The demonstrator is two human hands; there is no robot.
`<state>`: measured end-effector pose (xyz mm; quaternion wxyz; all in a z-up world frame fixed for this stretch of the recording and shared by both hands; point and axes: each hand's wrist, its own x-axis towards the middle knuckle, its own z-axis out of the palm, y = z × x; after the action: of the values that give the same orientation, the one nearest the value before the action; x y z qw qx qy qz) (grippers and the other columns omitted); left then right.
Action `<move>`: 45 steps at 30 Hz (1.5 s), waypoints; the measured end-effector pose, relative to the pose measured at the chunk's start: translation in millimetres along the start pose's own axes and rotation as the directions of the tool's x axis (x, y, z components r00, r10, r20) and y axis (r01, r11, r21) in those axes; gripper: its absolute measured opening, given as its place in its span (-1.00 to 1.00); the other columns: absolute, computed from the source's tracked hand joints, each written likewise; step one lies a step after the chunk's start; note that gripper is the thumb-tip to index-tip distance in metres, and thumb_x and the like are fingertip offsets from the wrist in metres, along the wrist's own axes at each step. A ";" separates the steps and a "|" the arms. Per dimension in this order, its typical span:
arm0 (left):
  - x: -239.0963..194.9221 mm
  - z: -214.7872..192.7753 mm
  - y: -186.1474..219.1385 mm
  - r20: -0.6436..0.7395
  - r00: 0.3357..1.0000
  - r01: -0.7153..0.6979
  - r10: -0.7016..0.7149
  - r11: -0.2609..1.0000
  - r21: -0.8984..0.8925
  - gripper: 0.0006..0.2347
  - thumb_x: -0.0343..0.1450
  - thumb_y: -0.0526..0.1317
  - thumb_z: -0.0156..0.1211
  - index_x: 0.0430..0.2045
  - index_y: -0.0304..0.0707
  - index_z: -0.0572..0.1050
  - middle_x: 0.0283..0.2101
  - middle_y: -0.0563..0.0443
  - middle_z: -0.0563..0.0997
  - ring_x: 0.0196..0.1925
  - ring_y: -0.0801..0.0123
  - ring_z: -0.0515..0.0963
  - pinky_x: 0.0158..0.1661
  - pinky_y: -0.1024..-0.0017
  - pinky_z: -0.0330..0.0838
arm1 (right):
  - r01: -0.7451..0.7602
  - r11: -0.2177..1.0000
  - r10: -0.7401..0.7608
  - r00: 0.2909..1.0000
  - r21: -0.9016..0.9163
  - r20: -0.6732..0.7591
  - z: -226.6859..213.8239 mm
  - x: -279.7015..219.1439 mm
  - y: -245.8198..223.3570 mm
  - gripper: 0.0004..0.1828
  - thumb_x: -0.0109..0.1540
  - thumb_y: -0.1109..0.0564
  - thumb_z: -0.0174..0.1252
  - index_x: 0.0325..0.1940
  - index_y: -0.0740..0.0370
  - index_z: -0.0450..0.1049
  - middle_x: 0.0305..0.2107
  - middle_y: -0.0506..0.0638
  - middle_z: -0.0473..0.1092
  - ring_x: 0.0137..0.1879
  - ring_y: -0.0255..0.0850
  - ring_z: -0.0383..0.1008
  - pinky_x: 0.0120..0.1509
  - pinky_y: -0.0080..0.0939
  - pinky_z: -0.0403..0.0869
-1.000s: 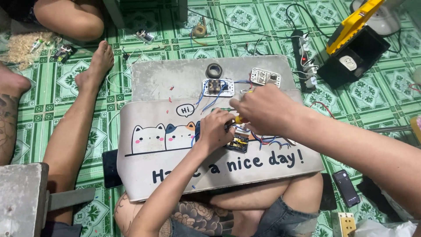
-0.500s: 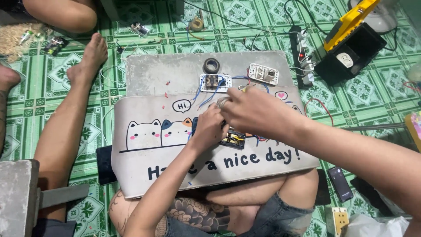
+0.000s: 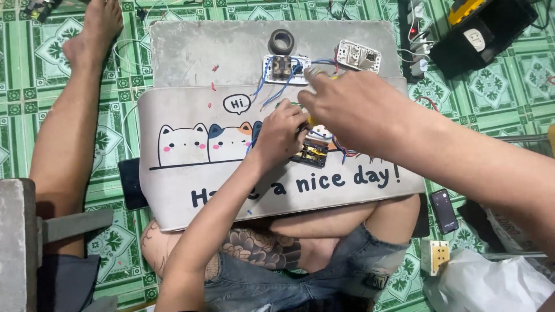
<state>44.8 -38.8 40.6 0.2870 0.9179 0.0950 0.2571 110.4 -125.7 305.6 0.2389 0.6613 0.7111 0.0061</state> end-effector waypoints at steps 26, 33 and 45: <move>8.6 -21.7 12.9 0.144 0.990 0.027 -0.015 0.997 -0.079 -0.95 0.36 -0.35 0.29 -0.39 -0.31 0.57 -0.29 -0.02 0.58 -0.12 0.18 0.41 -0.38 0.25 0.51 | 0.105 0.992 -0.110 0.992 -0.076 -0.063 30.8 1.3 17.1 -0.76 0.22 0.08 0.15 -0.03 0.08 0.39 -0.19 -0.02 0.42 -0.26 -0.15 0.54 -0.57 -0.09 0.57; 5.9 -15.7 8.1 0.106 0.994 -0.018 0.026 0.997 -0.078 -0.93 0.34 -0.37 0.30 -0.36 -0.36 0.60 -0.24 -0.08 0.61 -0.10 0.12 0.42 -0.46 0.15 0.52 | 0.010 1.000 -0.011 0.995 -0.005 -0.098 44.9 7.0 25.7 -0.62 0.44 -0.18 -0.03 -0.22 0.13 0.43 -0.46 -0.07 0.48 -0.57 -0.12 0.48 -0.53 -0.09 0.50; 3.0 -13.6 5.1 0.047 0.997 -0.052 0.053 0.998 -0.037 -0.94 0.31 -0.36 0.27 -0.42 -0.21 0.55 -0.33 0.02 0.55 -0.15 0.17 0.39 -0.62 0.25 0.41 | 0.030 0.999 -0.032 0.990 -0.017 -0.138 35.4 5.7 27.0 -0.71 0.44 -0.16 -0.07 -0.13 0.08 0.32 -0.40 -0.05 0.47 -0.57 -0.11 0.53 -0.58 -0.11 0.46</move>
<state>40.4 -35.5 54.3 0.2986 0.9207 0.0593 0.2442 148.0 -127.9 281.1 0.1940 0.6463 0.7361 0.0535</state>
